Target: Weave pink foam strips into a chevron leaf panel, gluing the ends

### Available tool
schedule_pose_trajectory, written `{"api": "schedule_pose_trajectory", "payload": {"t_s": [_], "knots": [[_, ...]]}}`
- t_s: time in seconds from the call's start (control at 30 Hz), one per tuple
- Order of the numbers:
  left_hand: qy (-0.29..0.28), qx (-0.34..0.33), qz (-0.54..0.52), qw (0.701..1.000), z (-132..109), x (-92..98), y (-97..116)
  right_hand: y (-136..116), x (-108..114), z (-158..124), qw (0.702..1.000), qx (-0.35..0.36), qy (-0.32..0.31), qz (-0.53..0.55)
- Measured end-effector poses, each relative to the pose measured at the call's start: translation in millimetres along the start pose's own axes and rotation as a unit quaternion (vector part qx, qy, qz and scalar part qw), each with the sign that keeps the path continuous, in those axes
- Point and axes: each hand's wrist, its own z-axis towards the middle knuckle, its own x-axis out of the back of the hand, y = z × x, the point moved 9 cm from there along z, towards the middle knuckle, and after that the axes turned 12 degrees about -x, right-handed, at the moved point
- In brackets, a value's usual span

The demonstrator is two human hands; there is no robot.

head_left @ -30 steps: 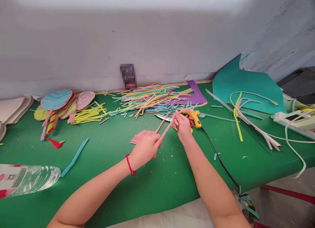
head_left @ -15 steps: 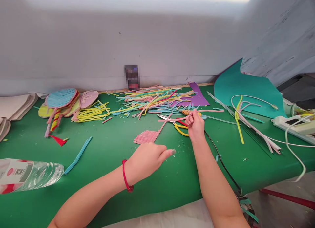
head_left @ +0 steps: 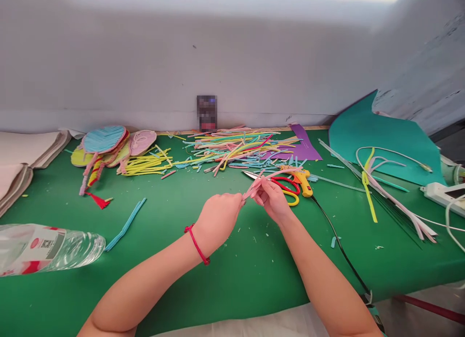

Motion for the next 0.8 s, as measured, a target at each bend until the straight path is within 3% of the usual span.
{"api": "schedule_pose_trajectory", "payload": {"t_s": [0.13,0.3,0.4,0.57,0.7,0.8], "knots": [[-0.019,0.022,0.036,0.999,0,-0.6,-5,1,-2,-1,1.0,0.003,-0.018,0.003],[-0.043,0.03,0.028,0.998,3,-9.4,-8,22,-33,-7,0.989,-0.064,-0.131,-0.023],[-0.033,0.024,0.016,0.999,6,-13.4,-6,28,-34,-5,0.989,-0.084,-0.122,0.002],[-0.017,0.029,0.0,0.999,8,-16.4,-8,5,6,3,0.991,-0.069,-0.041,0.106],[-0.026,0.028,-0.019,0.999,6,-11.1,-10,-29,53,1,0.984,0.004,0.003,0.177],[-0.026,0.023,-0.047,0.998,3,-5.3,-8,-43,76,-4,0.976,0.044,0.015,0.212]]}}
